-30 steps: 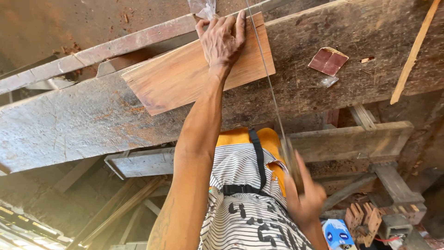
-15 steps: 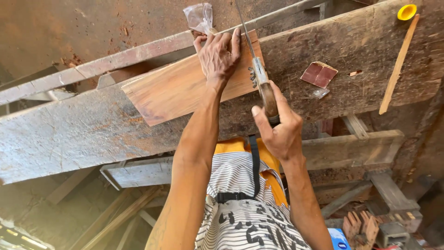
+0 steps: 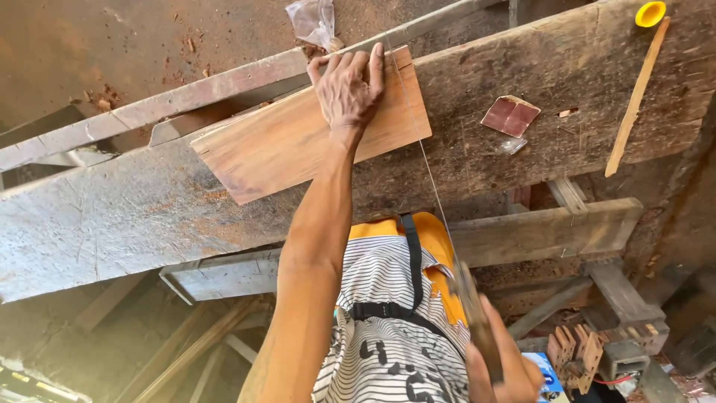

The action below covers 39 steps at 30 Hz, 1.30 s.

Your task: The recorder uses a hand saw to cut pieces of wood on a workbench.

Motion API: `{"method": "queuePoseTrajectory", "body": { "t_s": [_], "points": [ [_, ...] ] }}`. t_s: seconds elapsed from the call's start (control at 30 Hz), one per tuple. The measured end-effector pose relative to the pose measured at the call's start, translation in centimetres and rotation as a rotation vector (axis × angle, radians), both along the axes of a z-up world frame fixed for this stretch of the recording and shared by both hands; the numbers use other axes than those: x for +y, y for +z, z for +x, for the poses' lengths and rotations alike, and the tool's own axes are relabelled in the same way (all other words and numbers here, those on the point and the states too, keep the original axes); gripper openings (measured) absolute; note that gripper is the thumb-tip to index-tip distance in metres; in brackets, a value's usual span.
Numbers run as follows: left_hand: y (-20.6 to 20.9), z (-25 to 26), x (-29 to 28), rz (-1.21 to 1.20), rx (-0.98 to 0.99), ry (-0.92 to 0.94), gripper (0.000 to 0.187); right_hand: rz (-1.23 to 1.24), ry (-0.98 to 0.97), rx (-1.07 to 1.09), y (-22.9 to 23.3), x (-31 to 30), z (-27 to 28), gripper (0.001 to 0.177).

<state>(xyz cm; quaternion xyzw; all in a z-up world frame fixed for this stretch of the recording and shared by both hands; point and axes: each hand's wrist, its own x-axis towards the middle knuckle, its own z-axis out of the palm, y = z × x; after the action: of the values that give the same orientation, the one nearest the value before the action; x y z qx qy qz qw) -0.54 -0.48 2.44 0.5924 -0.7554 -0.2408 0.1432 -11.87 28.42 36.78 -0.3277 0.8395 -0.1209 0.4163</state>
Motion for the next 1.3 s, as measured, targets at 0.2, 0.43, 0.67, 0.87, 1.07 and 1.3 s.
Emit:
{"method": "queuePoseTrajectory", "body": {
  "t_s": [0.2, 0.43, 0.67, 0.87, 1.07, 1.3],
  "points": [
    [0.6, -0.1, -0.2, 0.021, 0.038, 0.025, 0.044, -0.325, 0.060, -0.040, -11.2, -15.3, 0.1, 0.046],
    [-0.7, 0.2, 0.3, -0.020, 0.016, -0.010, 0.043, -0.248, 0.062, -0.013, -1.9, -6.7, 0.3, 0.049],
    [0.8, 0.0, 0.2, 0.000, 0.010, 0.004, 0.043, -0.121, 0.033, -0.008, -4.2, -10.9, 0.4, 0.051],
    [1.1, -0.5, -0.5, 0.006, 0.008, 0.003, 0.045, -0.124, 0.005, -0.069, -3.8, -12.7, -0.1, 0.052],
    [1.7, -0.5, -0.4, 0.011, -0.034, -0.007, 0.043, -0.080, 0.005, -0.007, 0.3, -8.2, 0.4, 0.056],
    [1.9, -0.7, -0.5, -0.047, -0.031, 0.006, 0.043, -0.296, 0.054, -0.043, -5.5, -15.9, -0.2, 0.051]
  ]
}}
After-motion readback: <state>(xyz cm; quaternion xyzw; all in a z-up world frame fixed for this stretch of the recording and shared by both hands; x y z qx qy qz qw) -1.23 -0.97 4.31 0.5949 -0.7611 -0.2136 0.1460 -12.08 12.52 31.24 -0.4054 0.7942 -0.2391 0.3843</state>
